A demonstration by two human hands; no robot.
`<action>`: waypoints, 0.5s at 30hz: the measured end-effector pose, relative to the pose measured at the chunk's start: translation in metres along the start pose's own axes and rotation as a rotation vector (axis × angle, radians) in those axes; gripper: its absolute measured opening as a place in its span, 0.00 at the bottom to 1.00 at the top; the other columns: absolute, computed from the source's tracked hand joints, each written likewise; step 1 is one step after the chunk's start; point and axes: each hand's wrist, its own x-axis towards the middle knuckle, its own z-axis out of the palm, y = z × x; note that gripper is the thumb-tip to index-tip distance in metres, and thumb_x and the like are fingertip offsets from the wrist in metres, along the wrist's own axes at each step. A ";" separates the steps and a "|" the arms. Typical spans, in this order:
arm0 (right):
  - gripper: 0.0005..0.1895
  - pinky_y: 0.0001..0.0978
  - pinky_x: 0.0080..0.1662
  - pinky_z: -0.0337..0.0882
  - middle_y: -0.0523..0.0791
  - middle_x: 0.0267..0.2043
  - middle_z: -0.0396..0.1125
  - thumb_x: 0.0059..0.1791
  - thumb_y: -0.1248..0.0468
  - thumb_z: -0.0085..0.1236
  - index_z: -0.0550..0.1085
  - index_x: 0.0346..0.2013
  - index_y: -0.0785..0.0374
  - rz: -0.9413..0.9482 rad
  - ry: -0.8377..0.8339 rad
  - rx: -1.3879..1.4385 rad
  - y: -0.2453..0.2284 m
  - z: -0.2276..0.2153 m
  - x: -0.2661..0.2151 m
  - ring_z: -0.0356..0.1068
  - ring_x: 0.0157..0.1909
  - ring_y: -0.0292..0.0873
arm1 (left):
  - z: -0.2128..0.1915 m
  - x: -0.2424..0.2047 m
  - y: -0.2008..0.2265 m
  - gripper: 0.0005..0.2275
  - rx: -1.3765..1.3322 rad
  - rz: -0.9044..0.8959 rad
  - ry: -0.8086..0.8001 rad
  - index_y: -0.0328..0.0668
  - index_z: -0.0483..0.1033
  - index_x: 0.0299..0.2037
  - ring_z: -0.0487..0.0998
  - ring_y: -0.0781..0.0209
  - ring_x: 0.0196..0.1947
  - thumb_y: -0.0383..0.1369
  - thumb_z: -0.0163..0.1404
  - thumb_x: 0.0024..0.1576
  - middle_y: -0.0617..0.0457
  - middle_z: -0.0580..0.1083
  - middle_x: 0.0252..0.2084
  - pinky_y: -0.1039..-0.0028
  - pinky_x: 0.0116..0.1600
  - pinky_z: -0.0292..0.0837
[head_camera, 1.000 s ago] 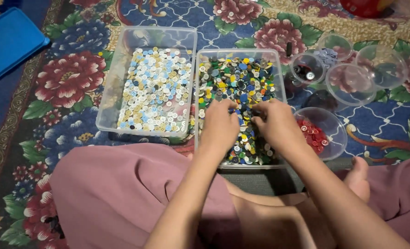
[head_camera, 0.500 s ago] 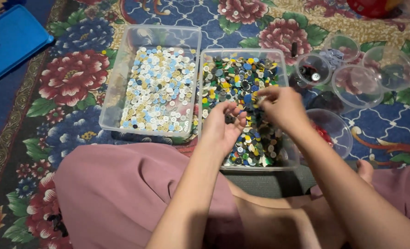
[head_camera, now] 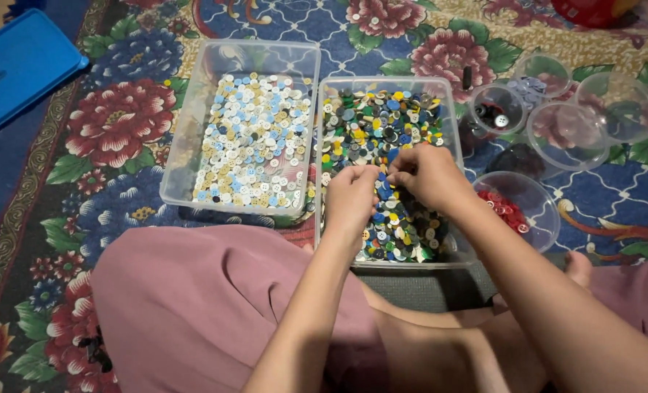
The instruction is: Sorting various colored buttons from a large plastic container into smaller separate containers while sitting on the floor.
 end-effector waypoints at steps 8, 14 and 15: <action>0.09 0.50 0.47 0.75 0.50 0.34 0.77 0.52 0.55 0.65 0.83 0.39 0.55 0.155 0.235 0.095 0.005 -0.020 -0.021 0.77 0.45 0.57 | -0.005 -0.037 0.046 0.08 0.695 0.477 0.006 0.37 0.83 0.44 0.76 0.36 0.53 0.26 0.50 0.60 0.42 0.72 0.46 0.52 0.50 0.78; 0.11 0.50 0.48 0.74 0.48 0.32 0.76 0.54 0.53 0.59 0.81 0.40 0.55 0.237 0.316 0.142 0.017 -0.015 -0.016 0.77 0.45 0.55 | 0.025 0.023 0.033 0.03 1.348 0.858 0.065 0.36 0.85 0.36 0.72 0.43 0.54 0.23 0.59 0.55 0.43 0.67 0.55 0.58 0.49 0.76; 0.11 0.53 0.49 0.74 0.51 0.35 0.77 0.54 0.57 0.57 0.81 0.44 0.58 0.208 0.319 0.150 0.016 -0.016 -0.016 0.76 0.45 0.58 | 0.030 0.031 0.033 0.02 1.485 0.901 0.085 0.39 0.85 0.35 0.72 0.47 0.52 0.25 0.60 0.54 0.46 0.66 0.56 0.65 0.45 0.75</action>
